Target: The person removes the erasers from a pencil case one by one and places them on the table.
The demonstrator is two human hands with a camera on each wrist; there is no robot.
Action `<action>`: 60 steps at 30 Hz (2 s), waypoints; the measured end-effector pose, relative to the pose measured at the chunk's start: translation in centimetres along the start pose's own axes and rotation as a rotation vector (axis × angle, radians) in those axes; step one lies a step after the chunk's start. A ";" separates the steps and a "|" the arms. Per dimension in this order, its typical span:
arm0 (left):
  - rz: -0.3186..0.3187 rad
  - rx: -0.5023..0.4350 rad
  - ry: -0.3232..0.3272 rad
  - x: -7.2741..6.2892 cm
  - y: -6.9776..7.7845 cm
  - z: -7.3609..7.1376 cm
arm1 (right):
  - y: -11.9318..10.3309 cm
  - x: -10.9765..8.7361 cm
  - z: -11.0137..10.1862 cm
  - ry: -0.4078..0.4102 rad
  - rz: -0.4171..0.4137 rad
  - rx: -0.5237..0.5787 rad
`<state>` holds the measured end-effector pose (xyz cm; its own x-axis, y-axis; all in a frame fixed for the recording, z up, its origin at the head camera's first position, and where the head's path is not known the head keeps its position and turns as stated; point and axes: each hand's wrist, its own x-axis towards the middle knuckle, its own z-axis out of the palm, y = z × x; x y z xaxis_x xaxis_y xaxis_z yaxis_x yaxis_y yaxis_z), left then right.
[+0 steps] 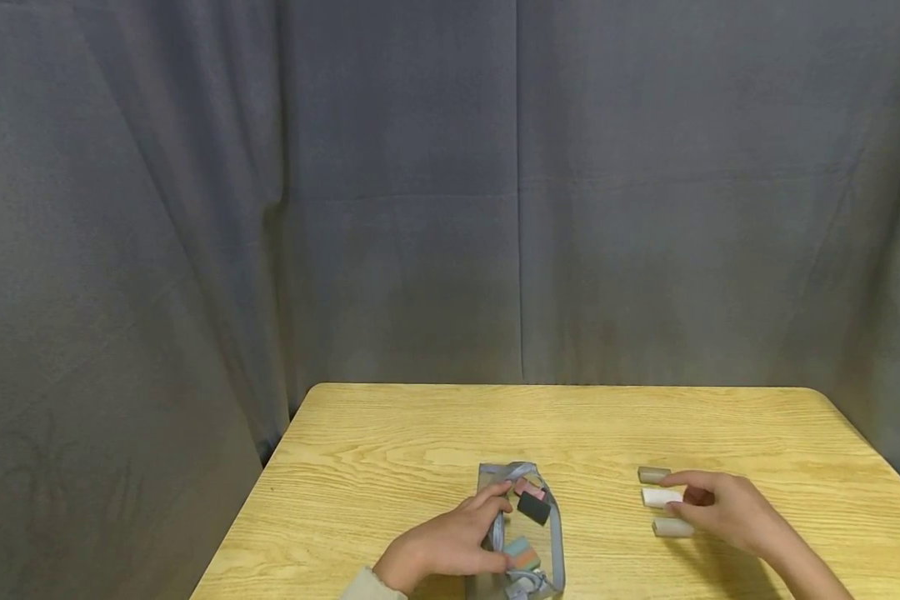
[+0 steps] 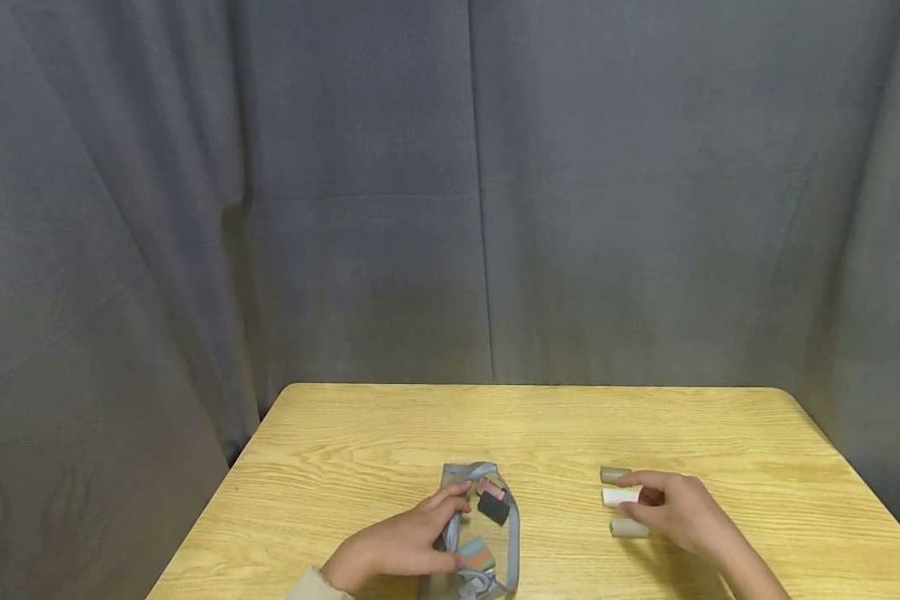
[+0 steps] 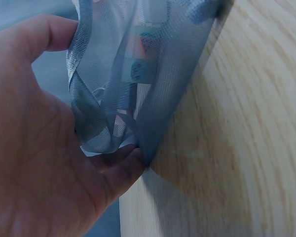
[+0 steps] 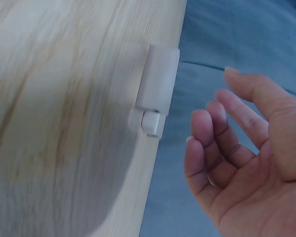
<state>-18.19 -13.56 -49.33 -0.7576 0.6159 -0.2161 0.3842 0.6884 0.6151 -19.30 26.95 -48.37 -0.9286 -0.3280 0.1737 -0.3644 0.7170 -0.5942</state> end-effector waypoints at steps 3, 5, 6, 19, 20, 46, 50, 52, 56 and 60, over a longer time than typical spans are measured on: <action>0.008 0.013 0.002 0.0 -0.1 0.0 | -0.5 0.2 0.4 0.039 -0.005 0.026; 0.012 0.017 -0.002 -0.1 -0.1 0.0 | -0.8 0.3 0.8 0.063 -0.019 0.041; 0.010 0.015 -0.003 -0.1 -0.1 0.0 | -1.0 0.3 0.9 0.073 -0.028 0.048; -0.017 -0.003 0.004 0.1 0.1 0.0 | -2.9 1.1 2.9 0.039 -0.025 0.142; -0.015 -0.001 0.004 0.1 0.1 0.0 | -3.0 1.1 3.0 0.032 -0.034 0.146; -0.046 0.021 0.018 0.2 0.4 0.1 | -5.7 2.5 6.0 -0.062 -0.133 0.229; -0.040 0.022 0.016 0.2 0.4 0.0 | -6.0 2.7 6.3 -0.104 -0.123 0.256; -0.036 0.021 0.014 0.1 0.4 0.0 | -6.2 2.8 6.5 -0.123 -0.117 0.269; -0.036 0.014 0.011 0.2 0.4 -0.1 | -6.5 3.1 6.7 -0.138 -0.141 0.272; -0.038 0.021 0.009 0.1 0.3 0.0 | -6.9 3.3 7.0 -0.151 -0.143 0.263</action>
<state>-18.20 -13.25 -49.12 -0.7766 0.5857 -0.2323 0.3657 0.7192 0.5908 -19.35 16.62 -49.24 -0.8415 -0.5150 0.1633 -0.4412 0.4805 -0.7579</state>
